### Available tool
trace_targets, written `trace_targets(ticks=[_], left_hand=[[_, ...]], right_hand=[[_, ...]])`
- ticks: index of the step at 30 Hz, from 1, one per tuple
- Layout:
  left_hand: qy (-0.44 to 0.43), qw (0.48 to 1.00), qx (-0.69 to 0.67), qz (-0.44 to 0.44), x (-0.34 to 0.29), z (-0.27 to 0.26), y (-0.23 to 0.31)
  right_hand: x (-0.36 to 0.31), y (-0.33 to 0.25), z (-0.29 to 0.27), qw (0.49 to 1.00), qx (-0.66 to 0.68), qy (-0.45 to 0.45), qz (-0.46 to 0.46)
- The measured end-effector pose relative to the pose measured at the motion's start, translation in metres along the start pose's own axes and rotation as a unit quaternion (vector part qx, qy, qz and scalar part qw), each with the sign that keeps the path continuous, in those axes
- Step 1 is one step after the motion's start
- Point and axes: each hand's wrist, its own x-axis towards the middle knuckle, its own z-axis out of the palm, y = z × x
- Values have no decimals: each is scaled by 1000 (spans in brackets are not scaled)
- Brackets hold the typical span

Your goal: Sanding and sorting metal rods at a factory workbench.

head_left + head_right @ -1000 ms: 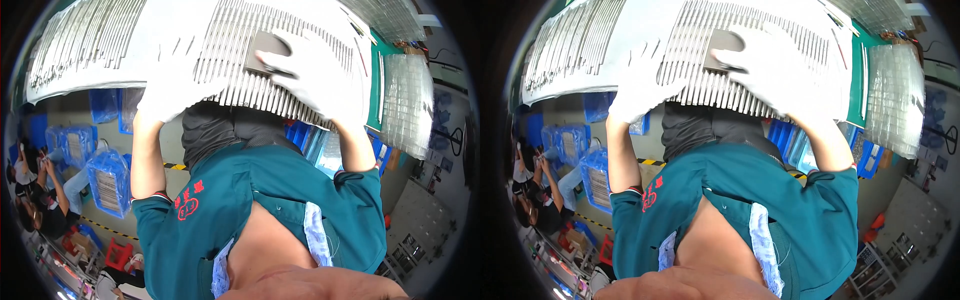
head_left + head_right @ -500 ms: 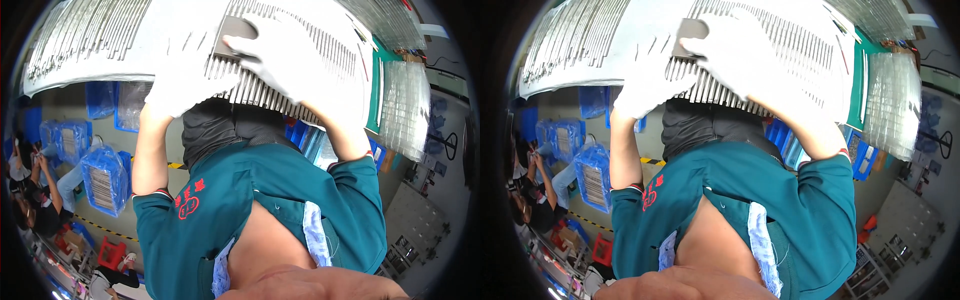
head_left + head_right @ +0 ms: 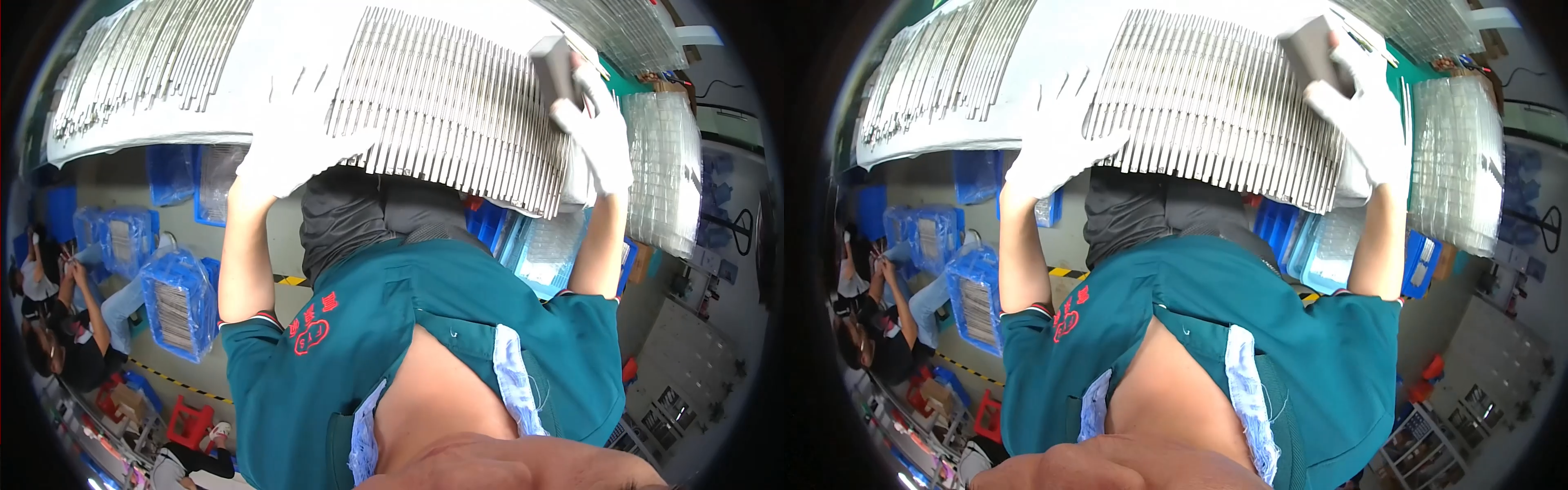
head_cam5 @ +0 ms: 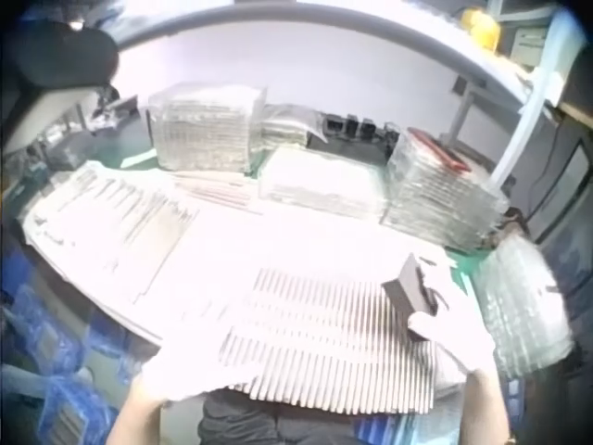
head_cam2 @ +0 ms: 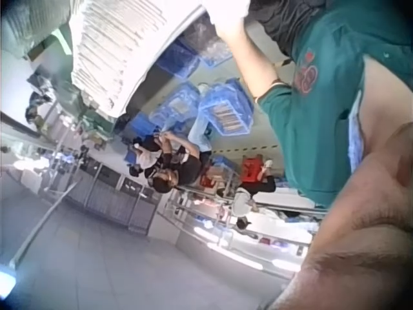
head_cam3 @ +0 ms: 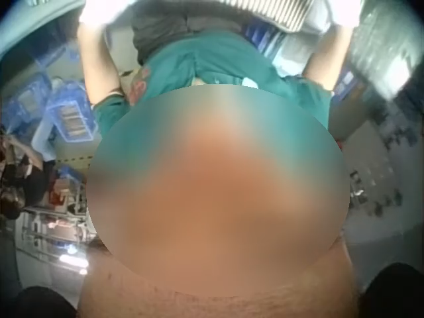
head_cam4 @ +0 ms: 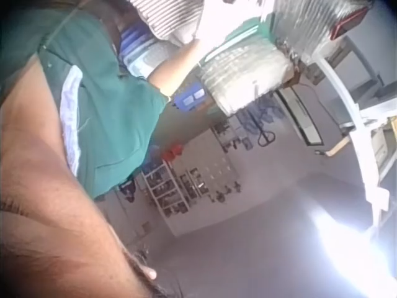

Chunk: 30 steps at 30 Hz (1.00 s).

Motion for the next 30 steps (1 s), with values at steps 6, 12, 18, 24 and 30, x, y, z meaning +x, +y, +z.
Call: trace_targets(ticks=[6, 12, 18, 24, 30], left_hand=[[23, 995, -75, -59, 47, -15, -2], [-8, 997, -57, 45, 131, -10, 29], [-57, 994, -40, 87, 157, -4, 36], [-28, 993, 86, 80, 135, -16, -12], [-22, 993, 54, 101, 135, 1, -20]], right_hand=[[71, 55, 11, 931, 297, 214, -1], [76, 76, 28, 917, 292, 271, -7], [71, 79, 31, 939, 201, 279, 25], [79, 71, 31, 893, 325, 306, 53], [77, 74, 39, 934, 231, 274, 19]])
